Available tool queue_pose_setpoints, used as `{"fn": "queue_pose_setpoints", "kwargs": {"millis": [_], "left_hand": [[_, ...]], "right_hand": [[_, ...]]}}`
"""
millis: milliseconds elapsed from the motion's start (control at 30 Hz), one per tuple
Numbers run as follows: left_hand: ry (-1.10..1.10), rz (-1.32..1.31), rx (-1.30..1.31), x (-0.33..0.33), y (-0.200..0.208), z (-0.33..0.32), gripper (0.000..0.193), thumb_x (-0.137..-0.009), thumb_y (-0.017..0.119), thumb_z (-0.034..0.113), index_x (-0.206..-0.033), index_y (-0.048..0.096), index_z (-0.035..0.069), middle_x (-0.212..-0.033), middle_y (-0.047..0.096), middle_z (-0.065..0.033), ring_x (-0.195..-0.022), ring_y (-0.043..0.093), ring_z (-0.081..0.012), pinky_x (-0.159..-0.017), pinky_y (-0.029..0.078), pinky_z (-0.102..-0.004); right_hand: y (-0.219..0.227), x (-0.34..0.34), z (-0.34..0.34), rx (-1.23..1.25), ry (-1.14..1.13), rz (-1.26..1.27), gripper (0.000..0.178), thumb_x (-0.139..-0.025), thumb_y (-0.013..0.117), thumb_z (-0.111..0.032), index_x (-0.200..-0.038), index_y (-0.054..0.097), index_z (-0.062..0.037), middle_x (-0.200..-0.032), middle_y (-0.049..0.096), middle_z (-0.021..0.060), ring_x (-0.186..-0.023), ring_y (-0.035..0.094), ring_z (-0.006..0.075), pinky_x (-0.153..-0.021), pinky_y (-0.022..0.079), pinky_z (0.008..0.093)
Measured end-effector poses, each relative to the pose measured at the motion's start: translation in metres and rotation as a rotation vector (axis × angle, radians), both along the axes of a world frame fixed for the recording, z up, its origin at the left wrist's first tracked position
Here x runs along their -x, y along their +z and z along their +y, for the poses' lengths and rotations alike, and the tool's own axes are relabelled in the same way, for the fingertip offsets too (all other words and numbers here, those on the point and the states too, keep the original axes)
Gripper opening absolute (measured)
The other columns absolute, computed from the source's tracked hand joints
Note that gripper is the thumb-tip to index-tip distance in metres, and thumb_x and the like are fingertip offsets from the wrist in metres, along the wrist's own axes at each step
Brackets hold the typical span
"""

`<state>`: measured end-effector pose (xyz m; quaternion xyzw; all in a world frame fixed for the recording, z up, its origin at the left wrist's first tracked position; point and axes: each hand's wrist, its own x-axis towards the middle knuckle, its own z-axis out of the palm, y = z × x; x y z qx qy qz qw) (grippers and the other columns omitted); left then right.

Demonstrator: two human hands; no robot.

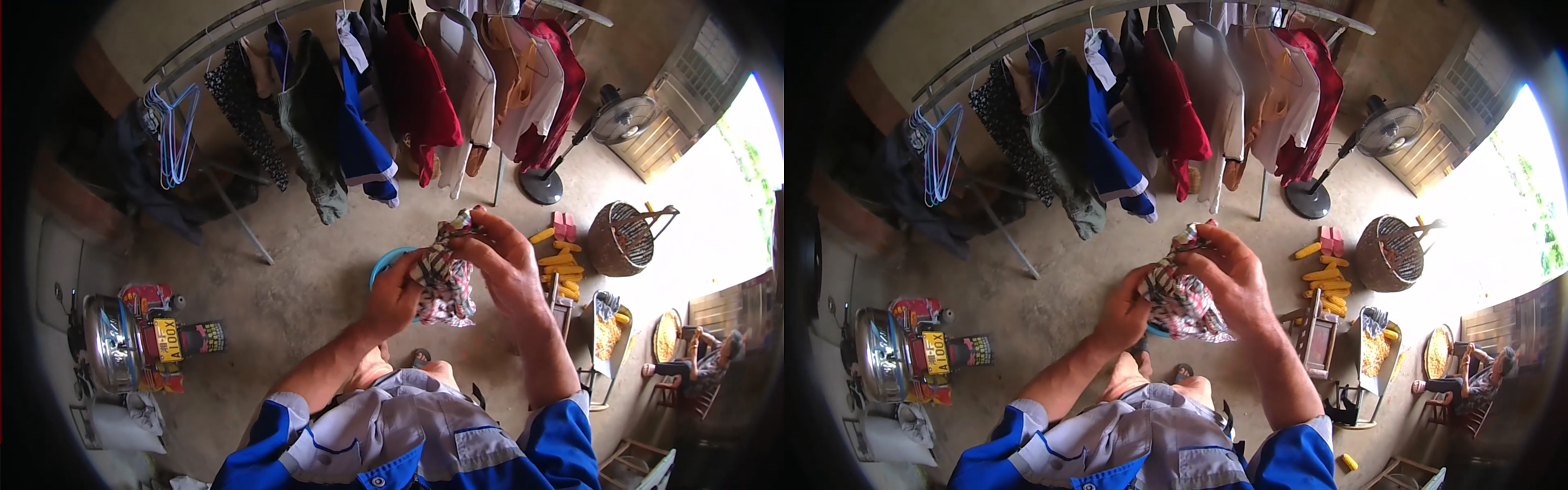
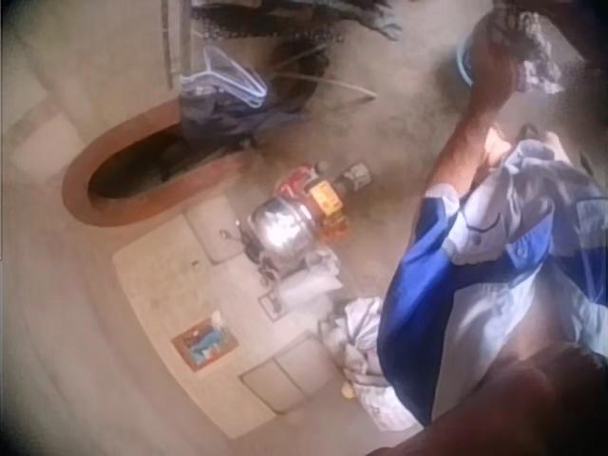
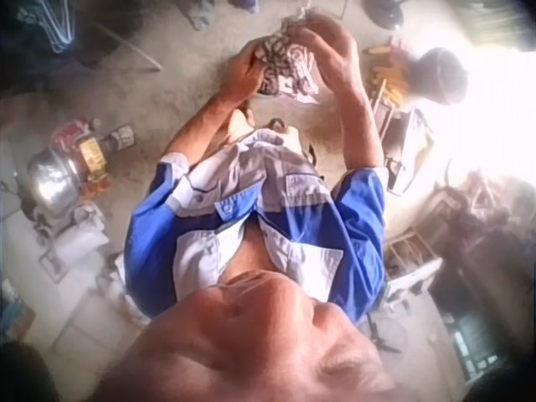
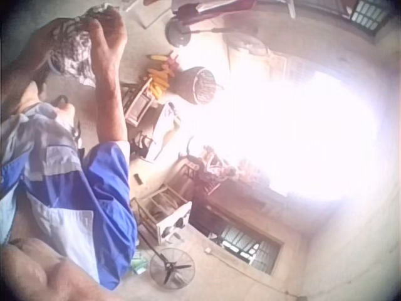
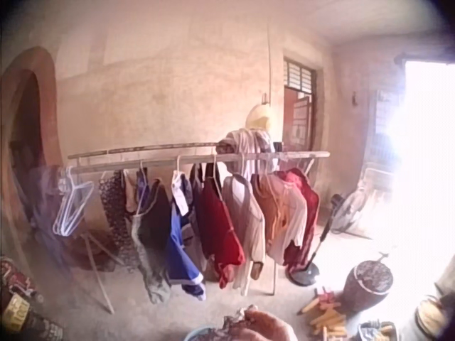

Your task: The person takes clothes from a basin, places them onto hangers, and hangs them on a drying rack.

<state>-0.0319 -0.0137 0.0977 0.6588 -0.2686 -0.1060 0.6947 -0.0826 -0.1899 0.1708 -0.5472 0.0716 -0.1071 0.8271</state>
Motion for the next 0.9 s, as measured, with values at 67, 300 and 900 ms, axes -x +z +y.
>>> {"fn": "queue_pose_setpoints", "kwargs": {"millis": [67,300,900], "left_hand": [[0.039,0.005,-0.070,-0.012,0.008,0.010,0.023,-0.095,0.054,0.005,-0.117,0.058,0.001,-0.089,0.063,-0.0032,-0.082,0.057,-0.0094,-0.075,0.048,-0.0262],[-0.057,0.075,0.030,-0.026,0.056,0.008,0.020,-0.101,0.056,0.020,-0.098,0.063,0.002,-0.082,0.063,0.0019,-0.078,0.053,-0.0035,-0.069,0.047,-0.0222],[-0.557,0.096,-0.414,-0.035,0.065,0.047,0.024,-0.090,0.068,0.016,-0.109,0.068,0.002,-0.095,0.070,-0.0040,-0.086,0.060,-0.0065,-0.080,0.050,-0.0279]], "right_hand": [[-0.009,0.004,-0.015,0.218,-0.054,-0.038,0.043,-0.091,0.063,-0.005,-0.129,0.047,0.0096,-0.113,0.066,0.0179,-0.104,0.065,0.0199,-0.091,0.052,0.0311],[-0.014,0.019,-0.017,1.044,0.085,0.189,0.047,-0.082,0.072,-0.011,-0.124,0.055,0.0002,-0.111,0.064,0.0193,-0.098,0.066,0.0278,-0.087,0.053,0.0356],[0.032,0.020,0.003,0.204,0.216,-0.122,0.015,-0.089,0.072,-0.012,-0.096,0.065,-0.0012,-0.083,0.064,-0.0016,-0.075,0.054,0.0048,-0.067,0.045,0.0222]]}}
